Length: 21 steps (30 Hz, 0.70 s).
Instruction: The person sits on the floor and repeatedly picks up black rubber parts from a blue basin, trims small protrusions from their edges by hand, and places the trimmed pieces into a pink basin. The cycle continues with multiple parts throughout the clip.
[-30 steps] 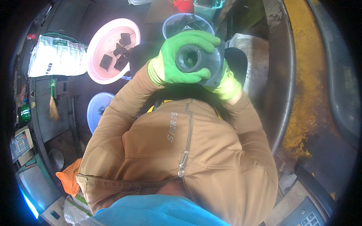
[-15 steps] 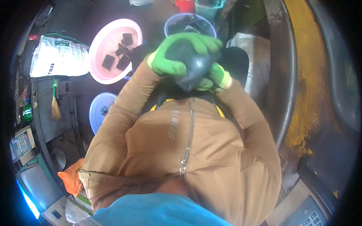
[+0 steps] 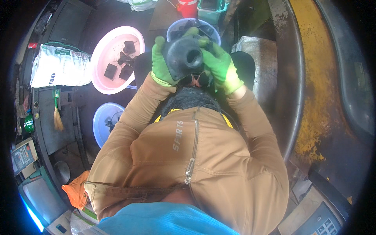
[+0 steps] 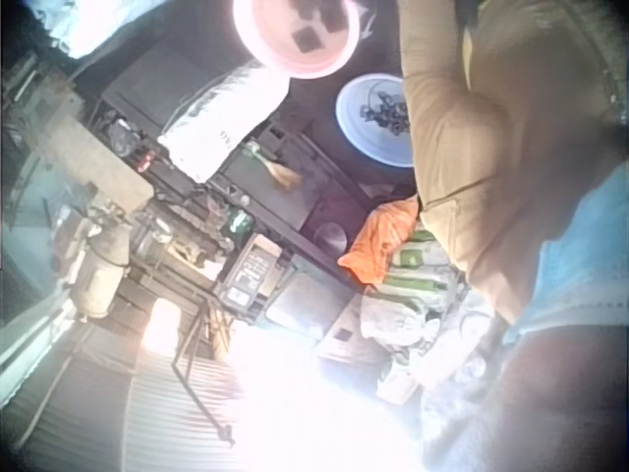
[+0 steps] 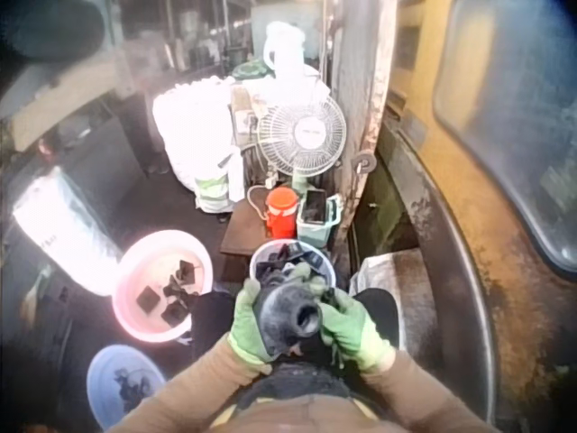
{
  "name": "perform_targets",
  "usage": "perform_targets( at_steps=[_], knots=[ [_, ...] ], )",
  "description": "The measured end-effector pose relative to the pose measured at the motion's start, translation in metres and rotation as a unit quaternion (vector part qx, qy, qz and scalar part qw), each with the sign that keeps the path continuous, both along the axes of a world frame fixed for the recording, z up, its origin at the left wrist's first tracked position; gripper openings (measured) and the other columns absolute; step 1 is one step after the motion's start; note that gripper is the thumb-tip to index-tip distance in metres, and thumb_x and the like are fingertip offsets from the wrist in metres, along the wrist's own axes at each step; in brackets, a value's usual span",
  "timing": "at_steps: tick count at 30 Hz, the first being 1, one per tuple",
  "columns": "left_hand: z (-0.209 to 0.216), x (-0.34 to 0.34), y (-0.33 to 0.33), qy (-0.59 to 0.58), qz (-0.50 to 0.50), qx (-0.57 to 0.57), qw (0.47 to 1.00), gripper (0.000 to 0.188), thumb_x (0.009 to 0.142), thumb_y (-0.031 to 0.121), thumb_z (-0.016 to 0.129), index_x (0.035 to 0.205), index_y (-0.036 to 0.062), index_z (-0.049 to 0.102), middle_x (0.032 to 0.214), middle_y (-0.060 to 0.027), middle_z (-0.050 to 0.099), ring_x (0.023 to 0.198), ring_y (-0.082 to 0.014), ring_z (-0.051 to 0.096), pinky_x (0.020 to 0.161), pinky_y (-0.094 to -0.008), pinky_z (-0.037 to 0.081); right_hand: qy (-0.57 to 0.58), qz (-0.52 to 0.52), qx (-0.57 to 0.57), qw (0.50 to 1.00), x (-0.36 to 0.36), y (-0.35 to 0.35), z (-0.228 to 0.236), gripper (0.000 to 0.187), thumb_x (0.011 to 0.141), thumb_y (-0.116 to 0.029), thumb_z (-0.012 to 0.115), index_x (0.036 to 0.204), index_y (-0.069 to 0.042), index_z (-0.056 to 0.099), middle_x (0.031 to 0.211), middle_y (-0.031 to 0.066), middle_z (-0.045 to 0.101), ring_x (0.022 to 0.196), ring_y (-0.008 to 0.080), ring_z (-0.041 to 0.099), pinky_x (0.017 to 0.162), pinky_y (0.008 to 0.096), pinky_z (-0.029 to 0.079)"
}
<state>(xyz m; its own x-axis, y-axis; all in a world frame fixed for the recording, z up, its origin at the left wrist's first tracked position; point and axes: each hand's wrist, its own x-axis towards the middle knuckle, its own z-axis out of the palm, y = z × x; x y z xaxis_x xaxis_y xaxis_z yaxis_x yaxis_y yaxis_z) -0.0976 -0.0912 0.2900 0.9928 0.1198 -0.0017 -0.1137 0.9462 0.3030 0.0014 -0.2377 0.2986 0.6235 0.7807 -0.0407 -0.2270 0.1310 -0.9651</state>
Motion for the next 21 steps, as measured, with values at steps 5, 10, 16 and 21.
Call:
perform_targets(
  at_steps=[5,10,16,21],
  knots=[
    [-0.004,-0.009,0.006,0.096,-0.023,-0.013,0.995,0.073,0.088,0.065,0.052,0.13,0.0041,0.052,0.127,-0.0179,0.059,0.108,-0.0401,0.062,0.084,-0.0673,0.051,-0.212,-0.035,-0.142,0.966,0.009,-0.01,0.019,0.042,0.091,-0.015,0.065,0.128,0.001,0.053,0.107,0.0124,0.068,0.093,0.0169,0.066,0.08,0.0295,0.052],
    [0.002,-0.015,0.013,0.157,0.005,0.031,0.987,0.044,0.095,0.045,0.052,0.119,0.0082,0.059,0.113,-0.0134,0.065,0.096,-0.0348,0.067,0.07,-0.0633,0.056,-0.576,0.087,-0.086,0.809,0.028,-0.023,0.034,0.026,0.093,-0.013,0.06,0.116,-0.003,0.065,0.107,0.0166,0.069,0.09,0.031,0.069,0.074,0.0365,0.055],
    [0.009,-0.018,0.014,0.097,-0.069,0.038,0.992,0.052,0.088,0.029,0.054,0.126,-0.0062,0.055,0.119,-0.0206,0.063,0.107,-0.0334,0.062,0.095,-0.0439,0.051,-0.65,0.165,-0.103,0.735,0.037,-0.02,0.049,0.031,0.092,-0.013,0.061,0.121,-0.005,0.064,0.1,0.014,0.07,0.086,0.0305,0.069,0.071,0.0373,0.054],
    [0.014,-0.02,0.016,0.077,-0.019,0.079,0.994,0.042,0.083,0.016,0.054,0.122,0.0016,0.059,0.11,-0.0171,0.066,0.097,-0.0343,0.066,0.085,-0.0494,0.056,-0.629,0.151,-0.07,0.759,0.029,-0.022,0.04,0.033,0.087,-0.01,0.064,0.12,-0.002,0.064,0.102,0.0153,0.069,0.088,0.0301,0.069,0.074,0.0359,0.055]
  ],
)
